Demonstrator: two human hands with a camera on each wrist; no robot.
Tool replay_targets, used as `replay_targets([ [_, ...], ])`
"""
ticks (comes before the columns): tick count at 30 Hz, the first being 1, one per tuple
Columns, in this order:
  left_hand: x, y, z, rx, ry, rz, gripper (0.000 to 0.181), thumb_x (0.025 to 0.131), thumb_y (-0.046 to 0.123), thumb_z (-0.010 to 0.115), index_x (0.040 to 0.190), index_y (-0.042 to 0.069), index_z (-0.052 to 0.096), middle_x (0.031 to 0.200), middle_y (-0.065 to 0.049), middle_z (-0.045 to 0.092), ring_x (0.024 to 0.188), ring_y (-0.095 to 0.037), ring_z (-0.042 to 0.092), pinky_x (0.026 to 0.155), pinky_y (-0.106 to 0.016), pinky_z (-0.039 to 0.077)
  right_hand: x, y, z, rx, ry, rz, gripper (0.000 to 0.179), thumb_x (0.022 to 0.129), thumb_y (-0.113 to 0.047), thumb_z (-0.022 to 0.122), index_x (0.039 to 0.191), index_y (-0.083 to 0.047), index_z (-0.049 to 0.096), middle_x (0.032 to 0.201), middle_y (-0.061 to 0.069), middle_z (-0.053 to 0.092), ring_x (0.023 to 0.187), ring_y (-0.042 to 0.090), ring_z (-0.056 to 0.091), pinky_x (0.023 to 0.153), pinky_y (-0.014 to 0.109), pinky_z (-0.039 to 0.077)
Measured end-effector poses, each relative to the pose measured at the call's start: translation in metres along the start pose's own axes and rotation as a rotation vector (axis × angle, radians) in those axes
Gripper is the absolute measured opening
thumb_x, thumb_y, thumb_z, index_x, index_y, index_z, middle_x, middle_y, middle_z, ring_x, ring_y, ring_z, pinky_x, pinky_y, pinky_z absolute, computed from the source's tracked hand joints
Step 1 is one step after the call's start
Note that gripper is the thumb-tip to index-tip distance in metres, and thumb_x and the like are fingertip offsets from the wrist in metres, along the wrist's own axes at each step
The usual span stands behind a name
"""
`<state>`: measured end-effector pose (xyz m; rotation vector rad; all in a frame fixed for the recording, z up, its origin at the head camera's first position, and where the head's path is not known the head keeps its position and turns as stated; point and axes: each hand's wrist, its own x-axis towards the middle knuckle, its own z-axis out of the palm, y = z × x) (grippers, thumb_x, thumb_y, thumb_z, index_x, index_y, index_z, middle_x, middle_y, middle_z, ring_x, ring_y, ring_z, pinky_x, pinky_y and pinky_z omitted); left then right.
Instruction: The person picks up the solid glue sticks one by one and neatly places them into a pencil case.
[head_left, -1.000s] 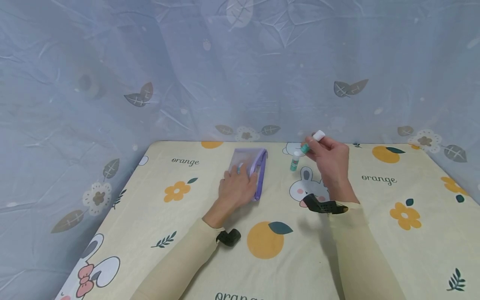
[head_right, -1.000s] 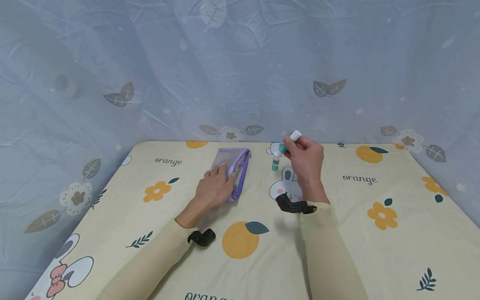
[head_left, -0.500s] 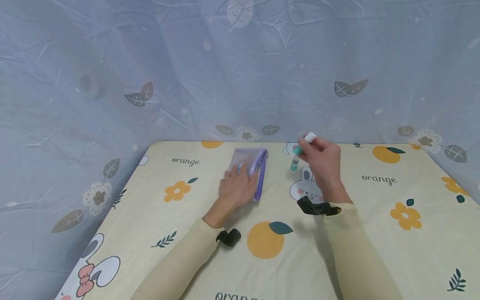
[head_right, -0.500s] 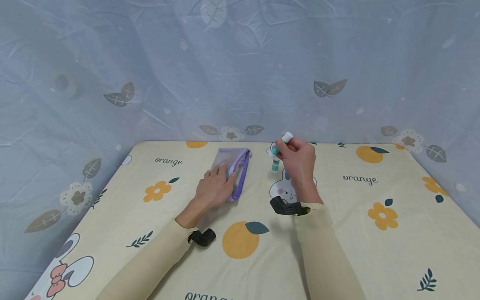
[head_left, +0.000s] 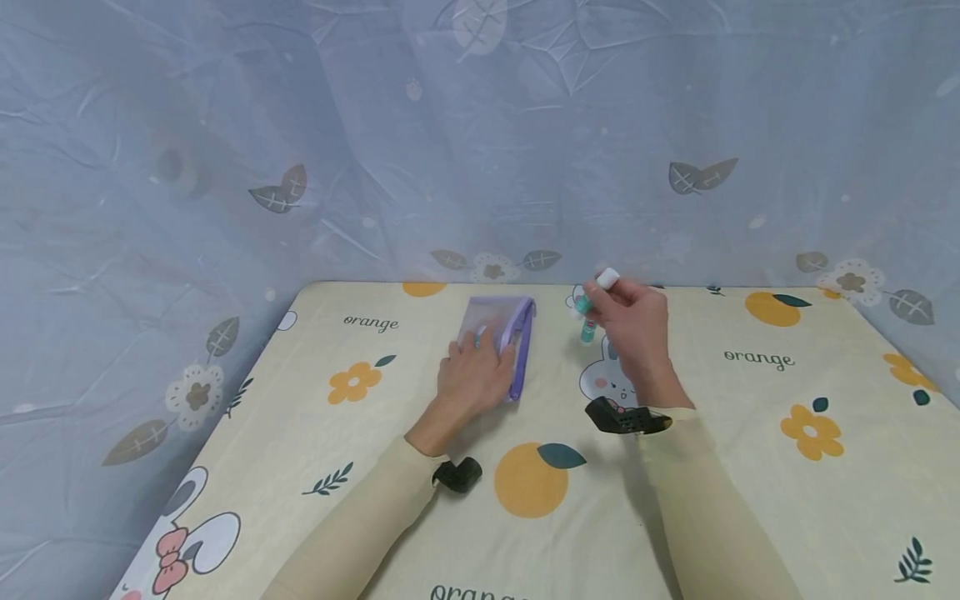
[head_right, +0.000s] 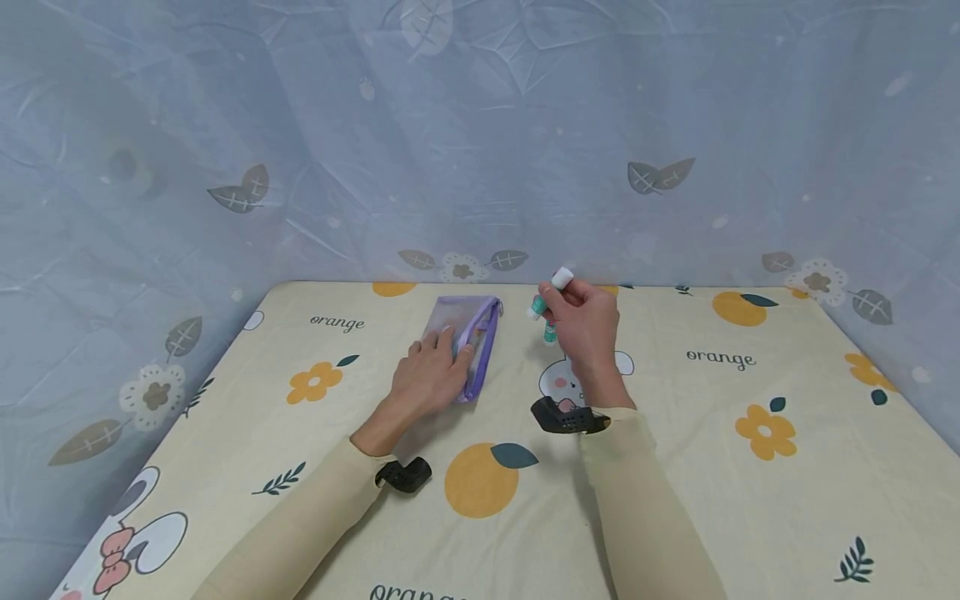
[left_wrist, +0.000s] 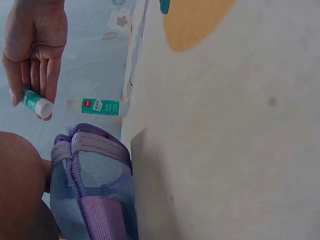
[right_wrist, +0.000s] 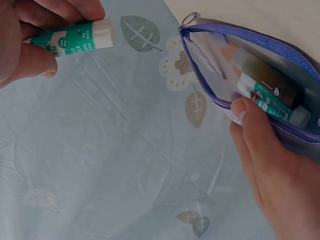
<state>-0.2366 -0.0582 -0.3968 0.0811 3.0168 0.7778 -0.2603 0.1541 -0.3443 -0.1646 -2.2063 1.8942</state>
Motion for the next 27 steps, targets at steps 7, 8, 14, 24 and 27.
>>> replay_targets([
  [7,0.000,0.000,0.000,0.013,0.001,0.001,0.067,0.111,0.050,0.031,0.164,0.009,0.037,0.163,-0.023,0.044,0.142,-0.049,0.047,0.112,-0.063,0.044,-0.002,0.002,0.006,-0.020,-0.022,0.002,0.047,0.103,-0.030,0.071,0.140,-0.003,0.068,0.136,0.017,0.072,0.120,0.025,0.074,0.096,0.025,0.059],
  [8,0.000,0.000,0.000,0.012,0.000,0.001,0.067,0.111,0.050,0.031,0.164,0.009,0.037,0.163,-0.023,0.044,0.141,-0.049,0.047,0.112,-0.063,0.044,-0.002,0.002,0.006,-0.019,-0.026,0.001,0.046,0.103,-0.030,0.071,0.140,-0.002,0.068,0.135,0.017,0.073,0.120,0.025,0.074,0.095,0.024,0.059],
  [14,0.001,-0.001,0.000,0.005,0.003,0.004,0.066,0.111,0.049,0.032,0.164,0.009,0.037,0.163,-0.023,0.043,0.140,-0.049,0.047,0.111,-0.063,0.044,-0.002,0.006,0.009,-0.001,-0.061,-0.010,0.045,0.103,-0.029,0.071,0.137,0.001,0.069,0.133,0.022,0.073,0.108,0.014,0.077,0.091,0.020,0.060],
  [24,-0.001,0.001,-0.001,-0.006,0.005,0.004,0.066,0.111,0.048,0.032,0.164,0.009,0.037,0.165,-0.023,0.042,0.141,-0.050,0.047,0.111,-0.064,0.044,-0.004,0.010,0.015,-0.069,-0.079,0.013,0.047,0.103,-0.033,0.071,0.141,-0.006,0.068,0.131,0.018,0.075,0.115,0.027,0.077,0.098,0.028,0.060],
  [27,-0.001,0.001,-0.001,-0.007,0.002,0.003,0.066,0.111,0.048,0.032,0.164,0.009,0.037,0.165,-0.023,0.041,0.142,-0.050,0.046,0.112,-0.064,0.043,-0.003,0.011,0.016,-0.067,-0.083,0.017,0.047,0.103,-0.032,0.071,0.142,-0.006,0.067,0.132,0.018,0.075,0.116,0.027,0.077,0.099,0.030,0.059],
])
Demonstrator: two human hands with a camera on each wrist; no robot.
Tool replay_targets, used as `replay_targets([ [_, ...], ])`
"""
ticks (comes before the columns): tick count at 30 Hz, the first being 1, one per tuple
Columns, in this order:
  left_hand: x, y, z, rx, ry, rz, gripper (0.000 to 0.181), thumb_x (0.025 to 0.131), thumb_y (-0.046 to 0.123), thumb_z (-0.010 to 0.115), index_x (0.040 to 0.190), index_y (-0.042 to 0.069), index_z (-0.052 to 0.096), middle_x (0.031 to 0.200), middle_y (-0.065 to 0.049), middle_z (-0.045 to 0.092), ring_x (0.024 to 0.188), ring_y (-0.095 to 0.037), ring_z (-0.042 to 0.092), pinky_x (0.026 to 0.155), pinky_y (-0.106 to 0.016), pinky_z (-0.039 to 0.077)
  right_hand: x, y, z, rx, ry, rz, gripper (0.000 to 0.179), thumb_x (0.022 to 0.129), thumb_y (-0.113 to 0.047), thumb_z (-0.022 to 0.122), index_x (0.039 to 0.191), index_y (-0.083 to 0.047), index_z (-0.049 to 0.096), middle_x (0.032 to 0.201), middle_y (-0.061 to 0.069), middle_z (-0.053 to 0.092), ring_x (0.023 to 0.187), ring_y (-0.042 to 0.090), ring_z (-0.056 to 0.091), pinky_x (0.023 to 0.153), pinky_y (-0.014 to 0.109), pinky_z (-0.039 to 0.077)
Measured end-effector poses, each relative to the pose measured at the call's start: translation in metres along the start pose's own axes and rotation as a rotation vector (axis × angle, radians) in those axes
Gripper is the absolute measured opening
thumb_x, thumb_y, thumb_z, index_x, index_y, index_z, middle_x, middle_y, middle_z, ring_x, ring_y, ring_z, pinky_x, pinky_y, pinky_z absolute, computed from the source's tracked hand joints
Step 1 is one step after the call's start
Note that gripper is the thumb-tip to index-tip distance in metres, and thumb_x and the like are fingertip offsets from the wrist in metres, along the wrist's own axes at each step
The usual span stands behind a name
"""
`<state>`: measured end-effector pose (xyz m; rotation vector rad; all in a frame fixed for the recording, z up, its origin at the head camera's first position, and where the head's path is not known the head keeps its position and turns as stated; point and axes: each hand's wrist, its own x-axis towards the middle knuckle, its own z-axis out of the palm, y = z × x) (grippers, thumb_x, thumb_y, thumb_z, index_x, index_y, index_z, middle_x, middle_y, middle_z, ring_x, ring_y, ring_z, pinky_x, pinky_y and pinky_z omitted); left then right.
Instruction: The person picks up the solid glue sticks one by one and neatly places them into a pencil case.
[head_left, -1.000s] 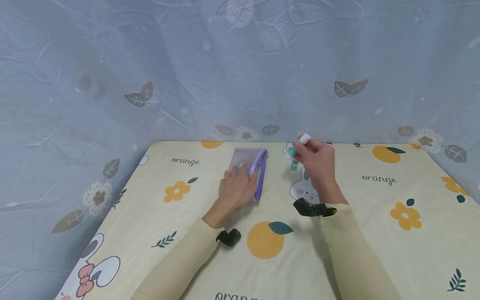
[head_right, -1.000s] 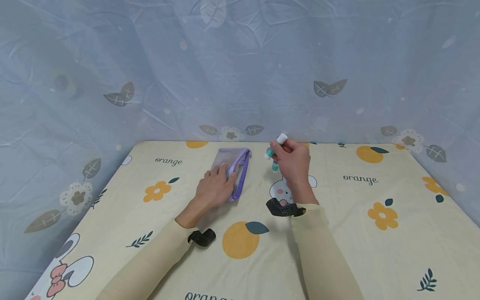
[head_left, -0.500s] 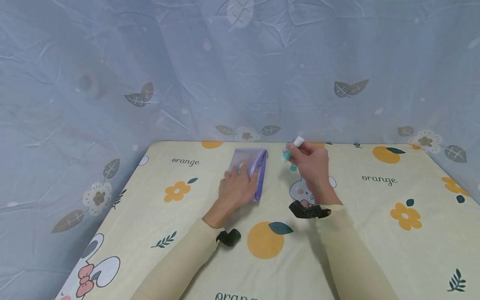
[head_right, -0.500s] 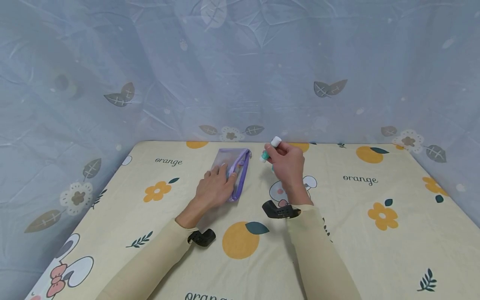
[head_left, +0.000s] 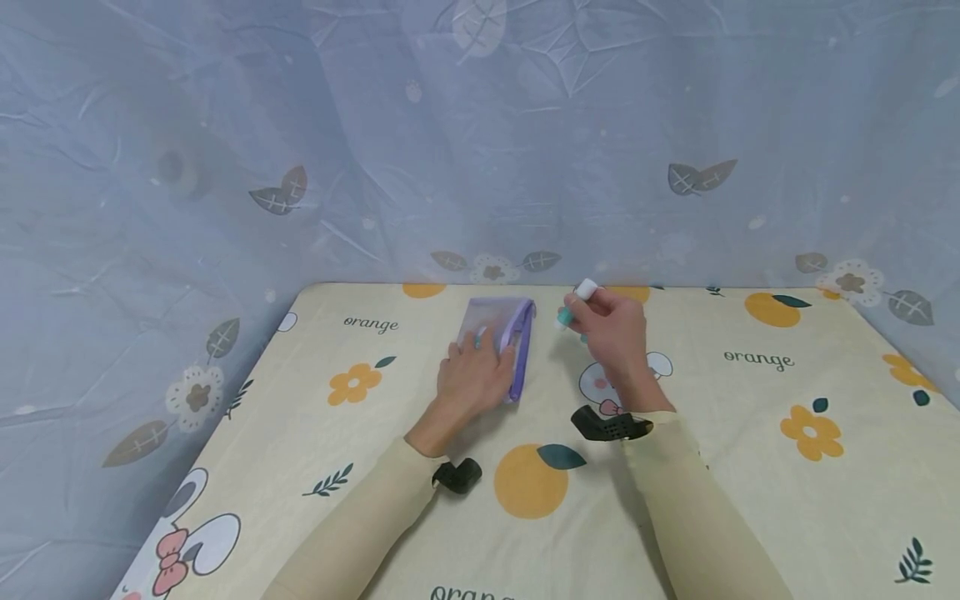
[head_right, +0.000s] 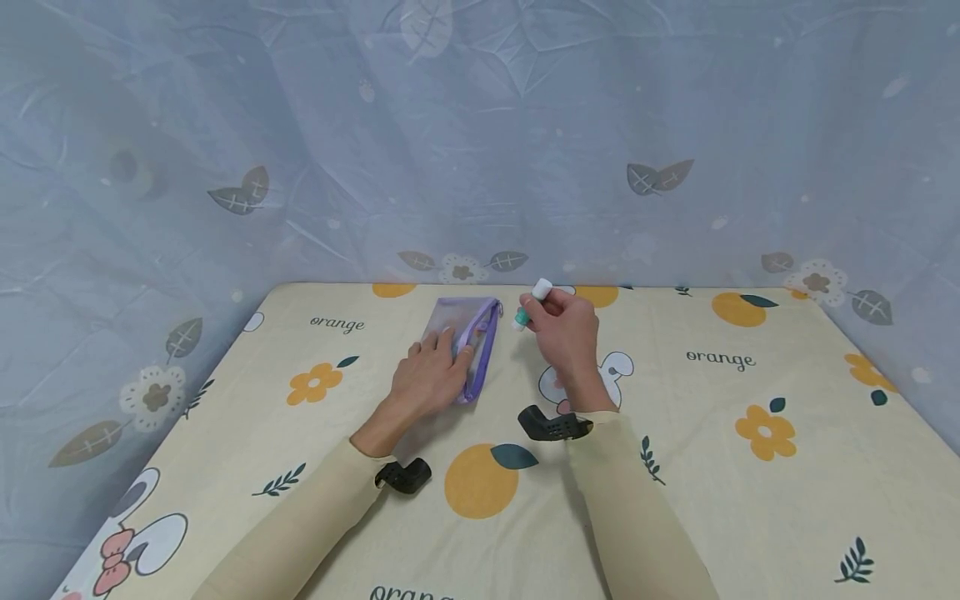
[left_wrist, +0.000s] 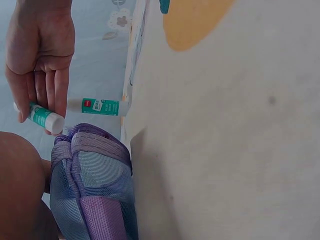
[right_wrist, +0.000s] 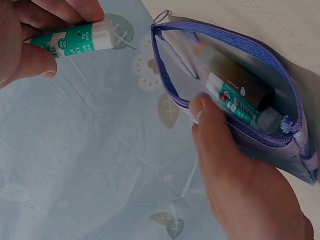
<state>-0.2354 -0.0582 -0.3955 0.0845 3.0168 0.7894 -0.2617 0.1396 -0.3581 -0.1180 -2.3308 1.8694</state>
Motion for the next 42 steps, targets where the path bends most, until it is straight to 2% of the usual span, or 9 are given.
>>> replay_targets([
  [5,0.000,0.000,0.000,0.002,0.003,0.006,0.066,0.111,0.048,0.032,0.164,0.008,0.037,0.164,-0.023,0.043,0.141,-0.050,0.047,0.111,-0.064,0.044,0.000,0.001,0.003,0.041,-0.009,-0.019,0.045,0.103,-0.027,0.071,0.139,-0.001,0.068,0.131,0.021,0.074,0.113,0.022,0.078,0.094,0.026,0.060],
  [9,0.001,-0.001,0.001,0.011,0.006,0.010,0.066,0.111,0.047,0.032,0.163,0.007,0.038,0.162,-0.023,0.045,0.139,-0.049,0.048,0.110,-0.064,0.045,0.000,0.002,0.006,0.059,-0.016,-0.026,0.042,0.103,-0.025,0.071,0.136,0.001,0.069,0.131,0.022,0.073,0.113,0.023,0.078,0.092,0.025,0.060],
  [15,0.001,0.000,0.001,0.013,0.005,0.006,0.066,0.111,0.048,0.032,0.163,0.008,0.038,0.161,-0.023,0.046,0.138,-0.049,0.049,0.110,-0.064,0.045,-0.002,0.003,0.009,0.040,-0.020,-0.016,0.041,0.103,-0.025,0.071,0.136,0.001,0.069,0.131,0.019,0.074,0.118,0.028,0.076,0.095,0.028,0.060],
  [24,0.001,0.000,0.000,0.017,-0.010,0.003,0.067,0.112,0.049,0.031,0.165,0.008,0.035,0.163,-0.024,0.043,0.142,-0.050,0.046,0.112,-0.064,0.043,-0.002,0.007,0.014,0.017,-0.045,-0.012,0.040,0.104,-0.028,0.071,0.135,-0.002,0.070,0.130,0.015,0.074,0.119,0.027,0.076,0.097,0.029,0.060],
  [42,0.001,0.000,0.000,0.013,-0.007,-0.003,0.067,0.112,0.049,0.031,0.165,0.008,0.035,0.163,-0.024,0.043,0.140,-0.049,0.048,0.113,-0.063,0.043,-0.003,0.009,0.020,0.011,-0.071,-0.003,0.037,0.104,-0.026,0.070,0.131,-0.001,0.071,0.130,0.020,0.074,0.116,0.028,0.076,0.095,0.028,0.061],
])
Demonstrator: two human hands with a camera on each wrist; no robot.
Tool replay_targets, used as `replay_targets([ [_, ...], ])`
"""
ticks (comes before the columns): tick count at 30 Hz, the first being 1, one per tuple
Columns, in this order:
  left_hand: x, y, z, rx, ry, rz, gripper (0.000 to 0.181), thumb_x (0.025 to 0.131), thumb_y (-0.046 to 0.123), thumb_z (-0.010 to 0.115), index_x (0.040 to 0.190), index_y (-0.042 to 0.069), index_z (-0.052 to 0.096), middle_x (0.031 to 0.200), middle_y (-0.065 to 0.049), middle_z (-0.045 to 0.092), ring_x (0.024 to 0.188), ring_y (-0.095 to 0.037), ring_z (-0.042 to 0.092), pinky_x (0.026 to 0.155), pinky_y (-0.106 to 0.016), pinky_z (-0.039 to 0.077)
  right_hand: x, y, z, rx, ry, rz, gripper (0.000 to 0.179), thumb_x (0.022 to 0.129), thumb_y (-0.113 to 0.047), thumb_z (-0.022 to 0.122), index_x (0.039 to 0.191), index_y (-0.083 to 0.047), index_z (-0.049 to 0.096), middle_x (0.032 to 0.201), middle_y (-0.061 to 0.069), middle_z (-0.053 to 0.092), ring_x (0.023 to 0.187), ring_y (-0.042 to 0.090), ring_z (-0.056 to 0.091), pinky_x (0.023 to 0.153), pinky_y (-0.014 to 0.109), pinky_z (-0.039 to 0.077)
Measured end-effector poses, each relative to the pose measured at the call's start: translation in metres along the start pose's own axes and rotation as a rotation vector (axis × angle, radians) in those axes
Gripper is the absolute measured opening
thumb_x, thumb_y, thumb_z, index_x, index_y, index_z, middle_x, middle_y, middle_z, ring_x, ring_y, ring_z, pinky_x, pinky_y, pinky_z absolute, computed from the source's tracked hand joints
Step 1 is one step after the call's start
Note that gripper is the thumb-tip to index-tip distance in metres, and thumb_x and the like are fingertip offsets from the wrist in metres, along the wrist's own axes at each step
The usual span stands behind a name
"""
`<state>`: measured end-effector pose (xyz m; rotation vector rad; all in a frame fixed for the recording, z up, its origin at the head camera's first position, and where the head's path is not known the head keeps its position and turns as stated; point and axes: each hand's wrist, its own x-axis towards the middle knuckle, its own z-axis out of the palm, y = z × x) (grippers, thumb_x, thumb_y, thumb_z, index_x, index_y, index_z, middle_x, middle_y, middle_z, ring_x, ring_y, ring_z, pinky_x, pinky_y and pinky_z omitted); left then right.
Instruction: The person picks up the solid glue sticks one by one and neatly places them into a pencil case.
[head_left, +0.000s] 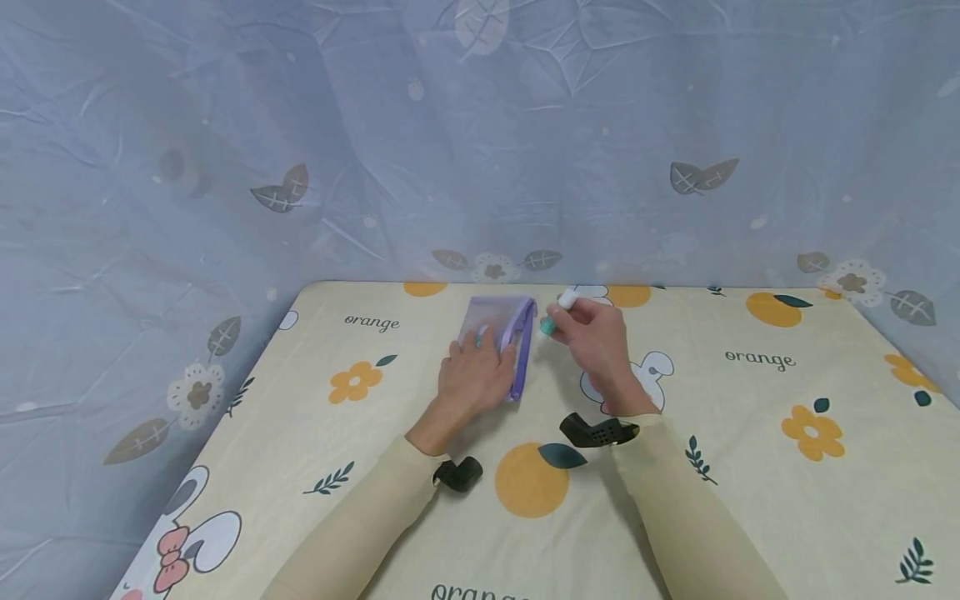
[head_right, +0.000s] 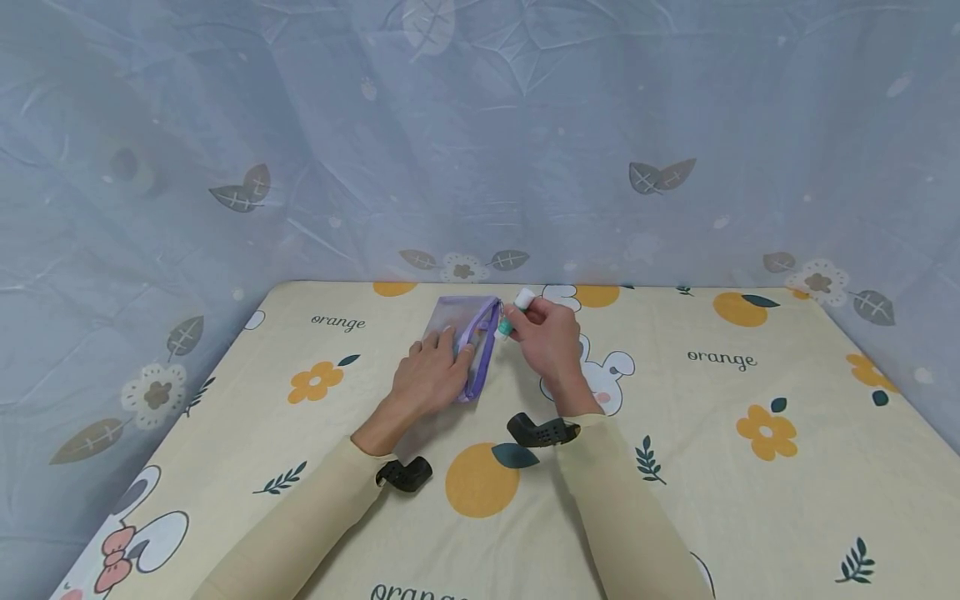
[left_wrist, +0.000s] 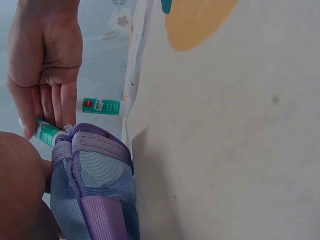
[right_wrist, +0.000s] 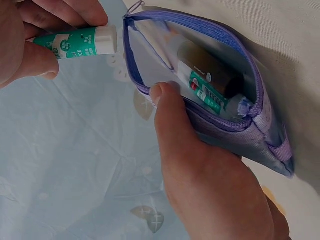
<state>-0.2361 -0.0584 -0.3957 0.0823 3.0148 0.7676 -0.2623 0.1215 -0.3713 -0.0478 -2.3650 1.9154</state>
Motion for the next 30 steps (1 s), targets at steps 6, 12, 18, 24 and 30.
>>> replay_targets([
  [6,0.001,-0.001,0.001,-0.006,-0.005,0.002,0.067,0.112,0.049,0.031,0.165,0.008,0.035,0.163,-0.024,0.043,0.140,-0.049,0.048,0.113,-0.064,0.043,-0.001,0.000,0.001,-0.014,-0.012,0.009,0.038,0.104,-0.027,0.070,0.132,-0.001,0.071,0.130,0.020,0.074,0.117,0.029,0.076,0.096,0.030,0.060],
  [12,0.000,0.000,0.000,-0.006,0.000,0.002,0.066,0.112,0.048,0.032,0.165,0.008,0.036,0.163,-0.024,0.043,0.140,-0.049,0.047,0.112,-0.064,0.043,-0.001,0.000,0.004,-0.017,-0.011,0.033,0.038,0.104,-0.026,0.070,0.134,-0.002,0.070,0.128,0.019,0.074,0.118,0.030,0.076,0.096,0.031,0.061],
  [18,0.000,0.000,0.001,-0.001,0.008,0.003,0.065,0.112,0.047,0.033,0.163,0.008,0.038,0.161,-0.024,0.045,0.139,-0.049,0.049,0.110,-0.064,0.044,-0.001,0.002,0.008,-0.014,-0.017,0.038,0.039,0.104,-0.025,0.070,0.135,-0.002,0.070,0.127,0.020,0.074,0.114,0.028,0.077,0.093,0.029,0.062],
  [24,0.000,0.001,0.000,0.009,0.001,0.000,0.066,0.112,0.048,0.033,0.164,0.007,0.037,0.161,-0.024,0.045,0.140,-0.049,0.048,0.111,-0.063,0.044,-0.002,0.005,0.012,0.008,-0.038,0.036,0.038,0.103,-0.023,0.071,0.134,0.000,0.070,0.128,0.021,0.075,0.112,0.028,0.078,0.091,0.029,0.062],
  [30,0.001,0.000,0.000,0.016,-0.002,-0.003,0.068,0.112,0.050,0.031,0.165,0.007,0.035,0.163,-0.024,0.043,0.141,-0.049,0.047,0.112,-0.063,0.044,-0.002,0.007,0.016,0.030,-0.049,0.027,0.040,0.103,-0.020,0.071,0.137,0.002,0.068,0.129,0.025,0.074,0.110,0.029,0.078,0.091,0.029,0.062],
])
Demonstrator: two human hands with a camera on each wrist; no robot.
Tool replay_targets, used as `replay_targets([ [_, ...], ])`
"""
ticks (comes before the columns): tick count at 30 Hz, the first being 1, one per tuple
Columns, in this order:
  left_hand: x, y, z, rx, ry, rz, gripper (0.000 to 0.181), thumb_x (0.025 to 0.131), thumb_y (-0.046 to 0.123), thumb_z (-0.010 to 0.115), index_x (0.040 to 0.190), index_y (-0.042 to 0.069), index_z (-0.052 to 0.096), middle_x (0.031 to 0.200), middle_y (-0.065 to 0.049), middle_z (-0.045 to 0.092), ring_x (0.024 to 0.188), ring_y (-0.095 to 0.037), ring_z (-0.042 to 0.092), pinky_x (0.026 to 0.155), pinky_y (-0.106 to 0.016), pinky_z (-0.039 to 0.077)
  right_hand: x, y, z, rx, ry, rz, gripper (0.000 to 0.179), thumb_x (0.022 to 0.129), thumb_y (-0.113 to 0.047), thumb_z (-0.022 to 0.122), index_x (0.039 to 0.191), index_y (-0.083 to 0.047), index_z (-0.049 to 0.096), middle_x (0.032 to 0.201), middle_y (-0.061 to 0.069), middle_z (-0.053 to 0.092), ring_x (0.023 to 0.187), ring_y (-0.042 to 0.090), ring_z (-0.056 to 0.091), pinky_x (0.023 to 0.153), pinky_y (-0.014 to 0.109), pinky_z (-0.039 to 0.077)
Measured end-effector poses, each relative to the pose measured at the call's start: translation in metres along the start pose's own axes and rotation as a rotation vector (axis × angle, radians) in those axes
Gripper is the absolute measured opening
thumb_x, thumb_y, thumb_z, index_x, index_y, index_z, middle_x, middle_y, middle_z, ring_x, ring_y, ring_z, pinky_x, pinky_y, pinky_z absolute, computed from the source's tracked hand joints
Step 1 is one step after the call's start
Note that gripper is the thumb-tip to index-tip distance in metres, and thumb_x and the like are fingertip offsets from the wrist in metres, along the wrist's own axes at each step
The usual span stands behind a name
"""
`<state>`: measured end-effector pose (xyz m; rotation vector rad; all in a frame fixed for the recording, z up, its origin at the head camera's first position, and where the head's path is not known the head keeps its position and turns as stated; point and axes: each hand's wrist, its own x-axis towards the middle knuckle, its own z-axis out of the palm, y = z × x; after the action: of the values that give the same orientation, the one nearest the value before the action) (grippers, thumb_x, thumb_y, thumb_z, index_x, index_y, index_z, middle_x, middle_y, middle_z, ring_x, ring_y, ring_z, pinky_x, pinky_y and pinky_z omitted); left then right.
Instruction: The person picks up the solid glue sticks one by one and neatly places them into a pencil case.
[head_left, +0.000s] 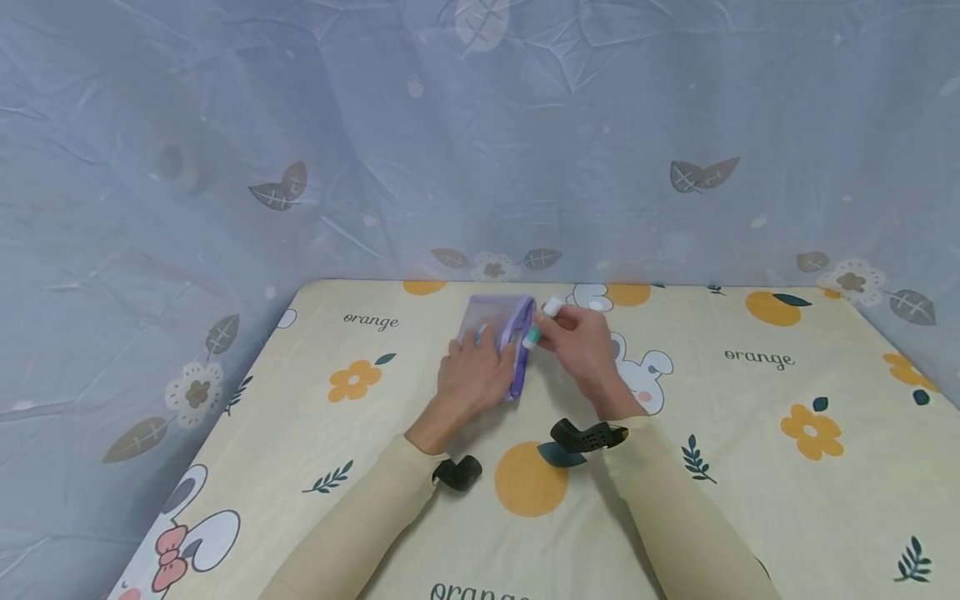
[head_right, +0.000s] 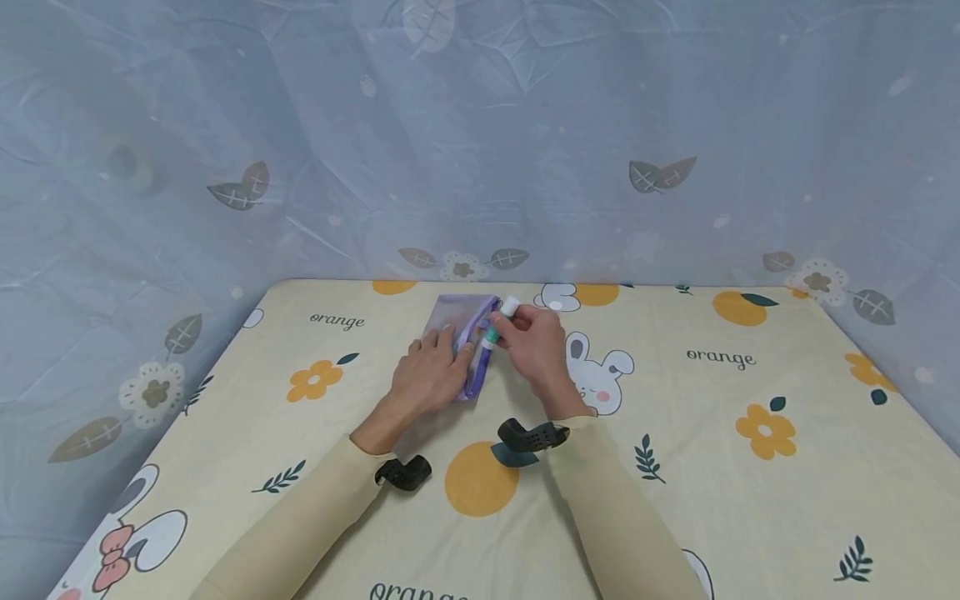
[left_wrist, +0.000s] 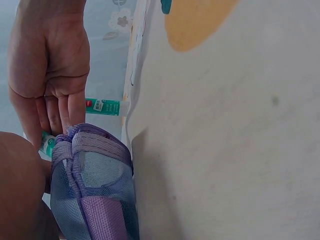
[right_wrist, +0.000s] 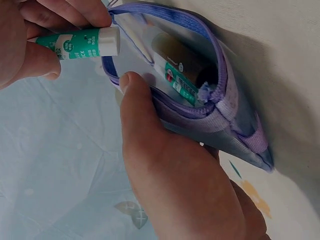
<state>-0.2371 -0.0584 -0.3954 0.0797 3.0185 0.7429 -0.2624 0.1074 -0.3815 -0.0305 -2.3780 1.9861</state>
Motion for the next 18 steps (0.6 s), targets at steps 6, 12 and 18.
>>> replay_targets([
  [6,0.0007,-0.0009,0.0004,0.004,0.000,-0.001,0.068,0.112,0.051,0.030,0.165,0.009,0.034,0.163,-0.023,0.043,0.141,-0.048,0.047,0.112,-0.062,0.044,0.0000,0.0007,0.0036,0.001,-0.010,-0.004,0.037,0.104,-0.017,0.070,0.134,0.004,0.069,0.127,0.026,0.074,0.108,0.027,0.078,0.090,0.029,0.063],
  [12,0.0008,-0.0008,0.0004,-0.007,-0.003,-0.003,0.067,0.112,0.050,0.031,0.165,0.010,0.034,0.162,-0.023,0.044,0.140,-0.048,0.047,0.112,-0.062,0.044,-0.0004,0.0022,0.0059,0.013,-0.020,0.005,0.033,0.104,-0.014,0.068,0.131,0.006,0.069,0.126,0.027,0.074,0.100,0.019,0.078,0.088,0.029,0.063],
  [18,0.0002,0.0000,0.0003,-0.009,0.003,0.000,0.066,0.112,0.049,0.032,0.164,0.009,0.036,0.160,-0.023,0.046,0.138,-0.047,0.049,0.110,-0.062,0.045,-0.0011,0.0035,0.0083,0.010,-0.034,0.018,0.033,0.105,-0.015,0.068,0.131,0.005,0.069,0.127,0.027,0.074,0.104,0.022,0.079,0.091,0.030,0.063],
])
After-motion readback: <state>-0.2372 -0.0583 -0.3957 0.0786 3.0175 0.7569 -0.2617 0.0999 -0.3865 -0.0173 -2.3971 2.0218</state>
